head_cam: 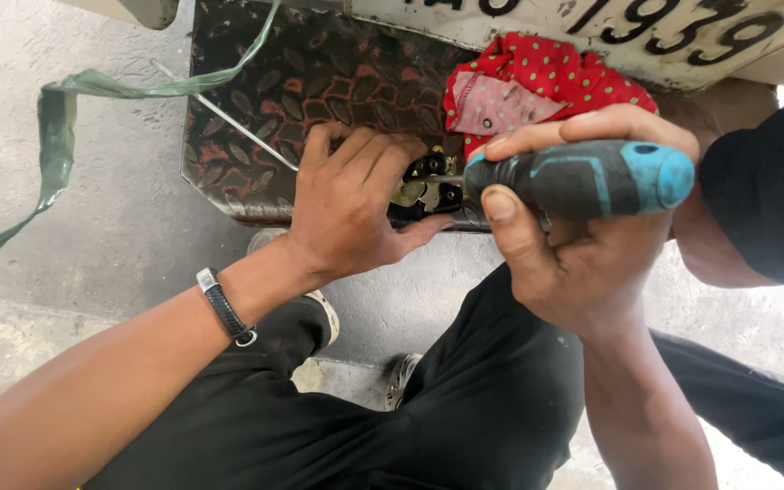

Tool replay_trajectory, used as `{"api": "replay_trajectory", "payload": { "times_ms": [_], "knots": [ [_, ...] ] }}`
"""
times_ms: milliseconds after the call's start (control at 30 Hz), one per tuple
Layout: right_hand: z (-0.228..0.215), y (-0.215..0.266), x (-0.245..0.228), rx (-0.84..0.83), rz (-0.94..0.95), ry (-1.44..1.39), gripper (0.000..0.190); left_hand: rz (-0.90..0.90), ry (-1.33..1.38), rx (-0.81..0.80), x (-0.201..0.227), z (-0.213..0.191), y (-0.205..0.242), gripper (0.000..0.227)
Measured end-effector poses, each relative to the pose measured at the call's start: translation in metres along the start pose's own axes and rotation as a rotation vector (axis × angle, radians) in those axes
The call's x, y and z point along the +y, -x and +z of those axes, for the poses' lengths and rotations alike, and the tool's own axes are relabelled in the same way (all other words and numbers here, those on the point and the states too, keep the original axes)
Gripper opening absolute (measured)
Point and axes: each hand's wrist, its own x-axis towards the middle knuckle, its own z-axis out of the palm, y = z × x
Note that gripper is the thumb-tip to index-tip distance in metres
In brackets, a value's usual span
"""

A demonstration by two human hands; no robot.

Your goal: Repairing and reassembling a mechanical door latch for a vehicle.

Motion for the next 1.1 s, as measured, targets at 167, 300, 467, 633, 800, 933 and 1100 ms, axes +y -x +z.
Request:
{"api": "replay_trajectory", "payload": {
  "times_ms": [167, 300, 467, 633, 800, 933, 1100],
  "knots": [
    [0.012, -0.01, 0.011, 0.051, 0.011, -0.232, 0.046, 0.002, -0.006, 0.002, -0.001, 0.0, 0.0, 0.067],
    [0.024, -0.016, 0.025, 0.103, -0.057, -0.36, 0.043, -0.008, 0.004, -0.007, -0.001, -0.002, 0.0, 0.065],
    [0.035, -0.026, 0.023, 0.076, 0.027, -0.744, 0.03, 0.036, 0.005, 0.015, -0.002, -0.001, 0.001, 0.057],
    [0.047, -0.037, 0.018, 0.095, -0.05, -0.647, 0.028, 0.03, 0.008, -0.004, -0.005, 0.0, 0.003, 0.055],
    [0.048, -0.039, 0.015, 0.091, -0.103, -0.584, 0.025, 0.023, 0.029, 0.0, -0.005, -0.001, 0.003, 0.057],
    [0.05, -0.042, 0.013, 0.064, -0.099, -0.568, 0.026, 0.025, 0.043, 0.007, -0.005, -0.002, 0.002, 0.055],
    [0.053, -0.036, 0.014, 0.109, -0.03, -0.626, 0.022, 0.013, 0.045, -0.008, -0.006, -0.002, 0.002, 0.056]
  ]
}}
